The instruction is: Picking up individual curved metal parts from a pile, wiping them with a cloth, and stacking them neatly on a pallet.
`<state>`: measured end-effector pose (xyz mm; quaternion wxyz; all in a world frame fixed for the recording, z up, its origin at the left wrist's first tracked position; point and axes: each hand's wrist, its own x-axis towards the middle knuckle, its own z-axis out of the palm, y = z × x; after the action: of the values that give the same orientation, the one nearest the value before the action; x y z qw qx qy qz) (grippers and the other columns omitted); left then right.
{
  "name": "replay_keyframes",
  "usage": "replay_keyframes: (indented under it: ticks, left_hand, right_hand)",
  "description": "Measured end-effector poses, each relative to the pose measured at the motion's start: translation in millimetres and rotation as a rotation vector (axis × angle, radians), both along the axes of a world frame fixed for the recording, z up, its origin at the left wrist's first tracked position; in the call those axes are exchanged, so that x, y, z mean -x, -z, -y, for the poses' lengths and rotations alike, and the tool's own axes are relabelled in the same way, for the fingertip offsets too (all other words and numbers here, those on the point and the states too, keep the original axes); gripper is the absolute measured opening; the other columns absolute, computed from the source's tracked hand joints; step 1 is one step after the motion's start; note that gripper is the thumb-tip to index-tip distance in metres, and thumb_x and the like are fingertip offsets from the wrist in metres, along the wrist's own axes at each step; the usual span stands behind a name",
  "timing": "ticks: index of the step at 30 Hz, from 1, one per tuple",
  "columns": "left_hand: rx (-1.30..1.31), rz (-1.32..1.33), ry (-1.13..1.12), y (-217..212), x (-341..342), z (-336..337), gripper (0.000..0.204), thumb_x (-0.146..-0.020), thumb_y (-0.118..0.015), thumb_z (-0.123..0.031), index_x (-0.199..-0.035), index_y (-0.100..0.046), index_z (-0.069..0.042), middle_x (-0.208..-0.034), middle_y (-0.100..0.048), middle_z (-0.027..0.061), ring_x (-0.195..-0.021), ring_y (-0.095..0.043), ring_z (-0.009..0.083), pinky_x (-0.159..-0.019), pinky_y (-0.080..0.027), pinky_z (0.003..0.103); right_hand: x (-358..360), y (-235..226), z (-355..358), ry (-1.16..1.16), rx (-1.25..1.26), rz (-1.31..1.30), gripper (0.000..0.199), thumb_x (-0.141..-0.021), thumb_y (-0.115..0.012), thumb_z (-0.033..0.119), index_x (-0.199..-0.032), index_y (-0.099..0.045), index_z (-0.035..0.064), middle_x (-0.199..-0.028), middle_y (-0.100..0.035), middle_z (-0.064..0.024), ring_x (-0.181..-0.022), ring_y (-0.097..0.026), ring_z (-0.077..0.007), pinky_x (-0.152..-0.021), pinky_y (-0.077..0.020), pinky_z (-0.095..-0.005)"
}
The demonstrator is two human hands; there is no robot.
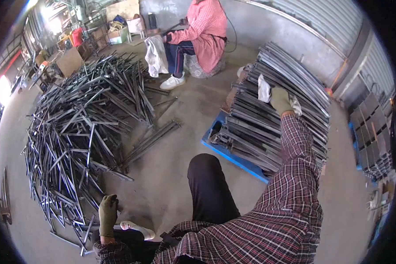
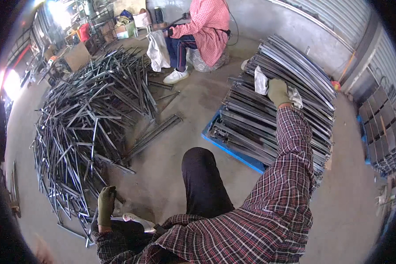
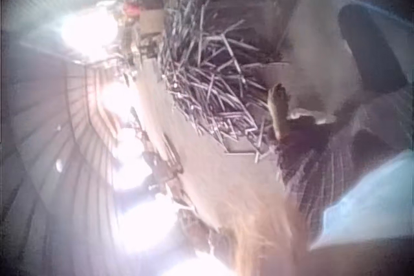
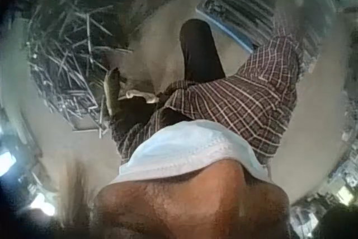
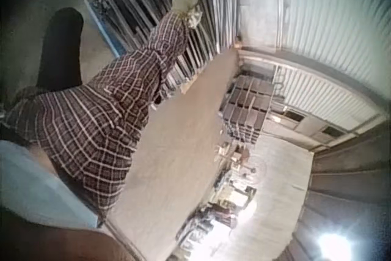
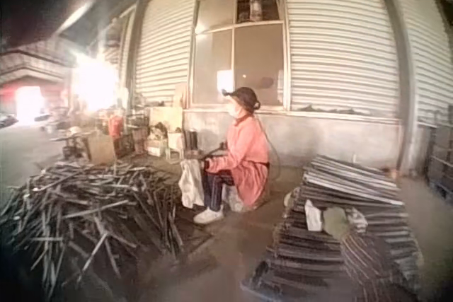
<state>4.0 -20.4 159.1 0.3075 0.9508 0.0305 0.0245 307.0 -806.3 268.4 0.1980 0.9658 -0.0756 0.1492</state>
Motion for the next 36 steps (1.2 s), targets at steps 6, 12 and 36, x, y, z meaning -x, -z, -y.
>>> replay_keyframes:
  ticks: [6, 12, 36]
  left_hand:
    - [-0.061, -0.028, 0.104, 22.2, 7.7, -14.5, 0.022, -0.092, -0.067, -0.013, -0.111, -0.071, -0.003, -0.105, -0.069, 0.0188, -0.096, -0.067, 0.0413, -0.081, -0.054, 0.046]
    - [-0.057, -0.072, 0.084, 16.7, 8.4, -10.1, 0.021, -0.093, -0.066, -0.011, -0.11, -0.071, -0.002, -0.106, -0.07, 0.0187, -0.1, -0.067, 0.0406, -0.086, -0.054, 0.045]
    - [-0.188, -0.174, 0.22, 17.0, 47.1, -18.7, 0.026, -0.097, -0.062, -0.029, -0.107, -0.069, -0.007, -0.099, -0.07, 0.017, -0.094, -0.068, 0.0401, -0.081, -0.055, 0.049]
  right_hand:
    - [10.3, -5.5, -7.3, 0.075, 0.03, -0.06, 0.018, -0.09, -0.062, 0.012, -0.097, -0.078, 0.0079, -0.104, -0.075, -0.0188, -0.099, -0.074, -0.0354, -0.085, -0.0596, -0.0446]
    - [15.8, 4.9, 31.6, 0.065, -0.07, -0.057, 0.022, -0.093, -0.057, 0.018, -0.097, -0.076, 0.0076, -0.102, -0.074, -0.0208, -0.099, -0.07, -0.0426, -0.087, -0.0541, -0.0527]
    - [47.5, -37.6, -391.6, -0.942, -0.687, -0.215, 0.036, -0.096, -0.063, 0.023, -0.126, -0.066, 0.0029, -0.106, -0.074, -0.0141, -0.101, -0.07, -0.0285, -0.088, -0.0522, -0.0382]
